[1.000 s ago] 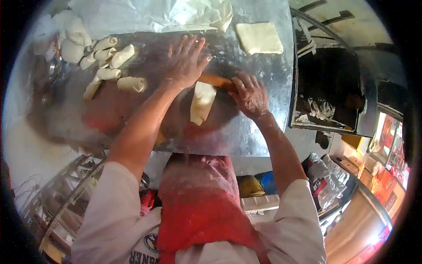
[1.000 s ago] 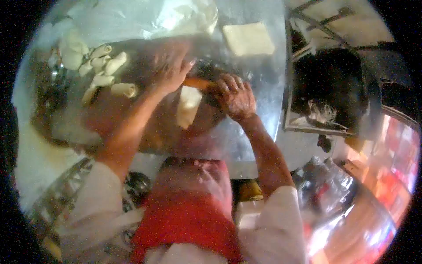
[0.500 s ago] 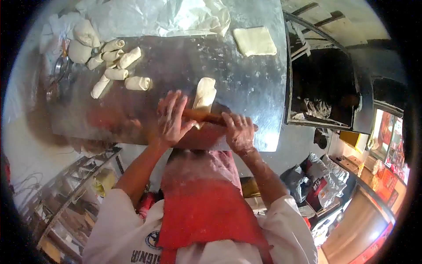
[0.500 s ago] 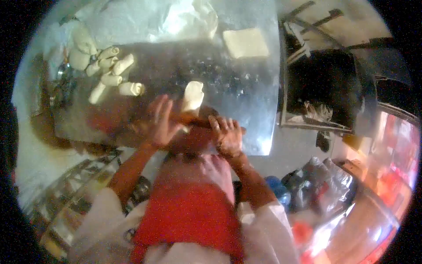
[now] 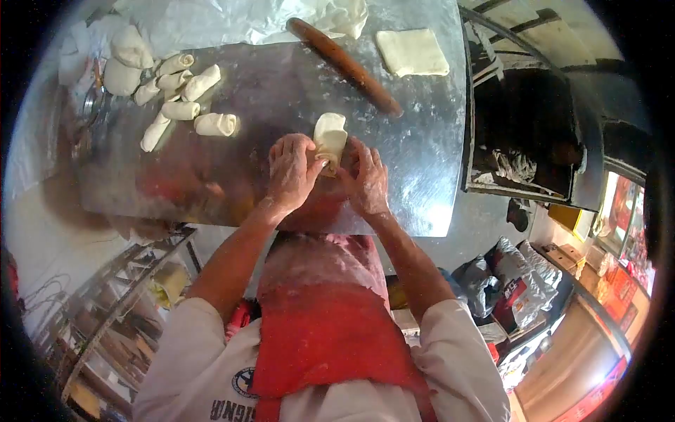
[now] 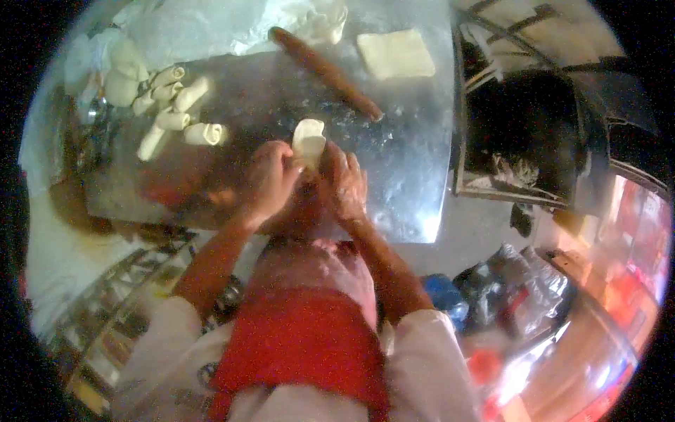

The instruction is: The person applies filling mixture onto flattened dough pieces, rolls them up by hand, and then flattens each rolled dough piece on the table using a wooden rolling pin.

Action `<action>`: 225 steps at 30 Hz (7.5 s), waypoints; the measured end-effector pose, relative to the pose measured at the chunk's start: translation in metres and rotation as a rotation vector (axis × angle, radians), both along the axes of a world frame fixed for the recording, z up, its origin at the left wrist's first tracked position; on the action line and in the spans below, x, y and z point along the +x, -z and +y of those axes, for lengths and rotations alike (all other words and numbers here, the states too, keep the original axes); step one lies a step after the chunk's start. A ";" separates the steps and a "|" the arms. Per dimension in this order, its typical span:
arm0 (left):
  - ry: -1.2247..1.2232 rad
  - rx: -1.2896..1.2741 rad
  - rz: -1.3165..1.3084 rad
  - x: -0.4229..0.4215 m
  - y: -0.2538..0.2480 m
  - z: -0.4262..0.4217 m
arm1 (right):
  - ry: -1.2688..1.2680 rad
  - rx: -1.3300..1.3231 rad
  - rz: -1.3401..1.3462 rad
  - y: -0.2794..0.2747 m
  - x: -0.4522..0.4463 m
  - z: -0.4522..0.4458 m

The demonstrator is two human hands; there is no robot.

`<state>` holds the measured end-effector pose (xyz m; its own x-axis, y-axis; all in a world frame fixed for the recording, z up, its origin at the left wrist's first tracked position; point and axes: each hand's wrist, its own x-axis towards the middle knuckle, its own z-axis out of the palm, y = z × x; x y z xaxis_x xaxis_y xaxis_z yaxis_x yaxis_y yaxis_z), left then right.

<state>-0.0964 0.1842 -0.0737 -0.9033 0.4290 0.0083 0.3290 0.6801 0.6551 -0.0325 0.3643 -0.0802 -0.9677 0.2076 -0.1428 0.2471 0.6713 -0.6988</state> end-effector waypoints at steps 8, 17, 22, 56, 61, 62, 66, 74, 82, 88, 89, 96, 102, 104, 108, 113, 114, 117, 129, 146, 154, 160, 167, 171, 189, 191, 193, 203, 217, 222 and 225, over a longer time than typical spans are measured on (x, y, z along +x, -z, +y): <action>0.037 0.171 0.002 -0.037 0.005 0.007 | 0.107 -0.092 -0.013 0.011 -0.008 0.003; 0.174 -0.218 -0.558 -0.099 -0.019 0.057 | 0.263 -0.110 -0.209 -0.003 -0.030 -0.005; 0.410 -0.051 0.023 -0.029 -0.024 0.003 | 0.281 -0.057 -0.276 0.002 -0.034 -0.004; 0.459 -0.426 0.238 -0.040 -0.002 0.094 | 0.239 0.527 0.013 0.033 0.049 0.140; 0.420 -0.425 0.271 -0.038 0.000 0.095 | 0.253 0.528 0.057 0.032 0.046 0.140; 0.426 -0.415 0.278 -0.036 0.000 0.092 | 0.253 0.547 0.054 0.035 0.048 0.140; 0.300 -0.334 -0.340 -0.050 -0.006 0.087 | 0.192 0.579 0.015 0.011 0.037 0.143; 0.252 -0.279 0.190 -0.029 0.003 0.072 | 0.138 0.518 0.030 -0.001 0.014 0.140; -0.073 -0.078 0.034 -0.043 -0.048 -0.006 | -0.213 0.434 -0.070 -0.065 0.057 0.060; 0.069 -0.412 0.270 -0.093 0.003 0.012 | -0.264 0.507 0.130 -0.003 -0.041 0.067; 0.129 -0.438 0.300 -0.095 -0.003 0.013 | -0.190 0.461 0.124 -0.005 -0.042 0.066; 0.235 -0.392 0.108 -0.048 -0.005 -0.010 | -0.208 0.375 -0.028 -0.001 0.004 0.048; 0.190 -0.399 0.294 -0.088 0.004 0.007 | -0.158 0.558 0.023 -0.001 -0.041 0.059; 0.235 -0.390 0.167 -0.036 -0.014 -0.011 | -0.156 0.485 -0.041 0.001 0.024 0.038; 0.260 -0.384 0.174 -0.040 -0.005 -0.007 | -0.147 0.400 0.032 0.018 0.018 0.045; 0.163 -0.288 0.259 -0.118 0.026 0.025 | -0.051 0.421 0.037 0.001 -0.095 0.075; 0.191 -0.264 0.354 -0.122 0.021 0.027 | -0.080 0.461 0.041 0.005 -0.077 0.070; 0.237 -0.362 0.176 -0.037 -0.008 0.002 | -0.179 0.585 0.109 0.011 0.010 0.050; 0.129 -0.166 -0.144 -0.053 -0.006 0.026 | -0.485 0.450 0.181 -0.019 0.076 0.068; 0.048 0.180 0.056 0.007 -0.037 0.001 | -0.274 0.392 0.010 -0.032 0.124 0.065; -0.101 -0.112 0.063 -0.056 -0.037 -0.022 | -0.379 0.448 0.177 -0.031 0.015 0.058; 0.041 -0.390 0.273 -0.040 0.009 -0.027 | -0.284 0.539 0.171 0.008 -0.009 0.054; 0.135 -0.381 0.293 -0.072 0.003 -0.021 | -0.426 0.646 0.114 -0.002 -0.059 0.069; -0.068 -0.467 0.390 -0.077 0.006 -0.009 | -0.350 0.636 0.186 -0.003 -0.074 0.072; 0.074 -0.338 0.354 0.011 0.006 -0.028 | -0.328 0.366 0.115 0.014 0.007 0.068; 0.104 -0.346 0.387 -0.056 0.014 -0.012 | -0.373 0.464 0.214 0.005 -0.054 0.082; 0.062 -0.418 0.312 -0.123 0.018 0.011 | -0.357 0.599 0.214 0.013 -0.112 0.089; 0.202 -0.443 0.350 0.059 -0.007 -0.038 | -0.384 0.472 -0.015 0.002 0.068 0.057; 0.083 -0.184 -0.289 -0.073 -0.060 0.024 | -0.345 0.346 0.212 -0.011 0.106 0.081; -0.317 0.564 -0.758 -0.043 -0.081 0.001 | -0.364 0.357 0.075 0.012 0.119 0.083; -0.551 0.825 -0.865 -0.021 -0.064 -0.027 | -0.334 0.338 0.128 -0.013 0.109 0.077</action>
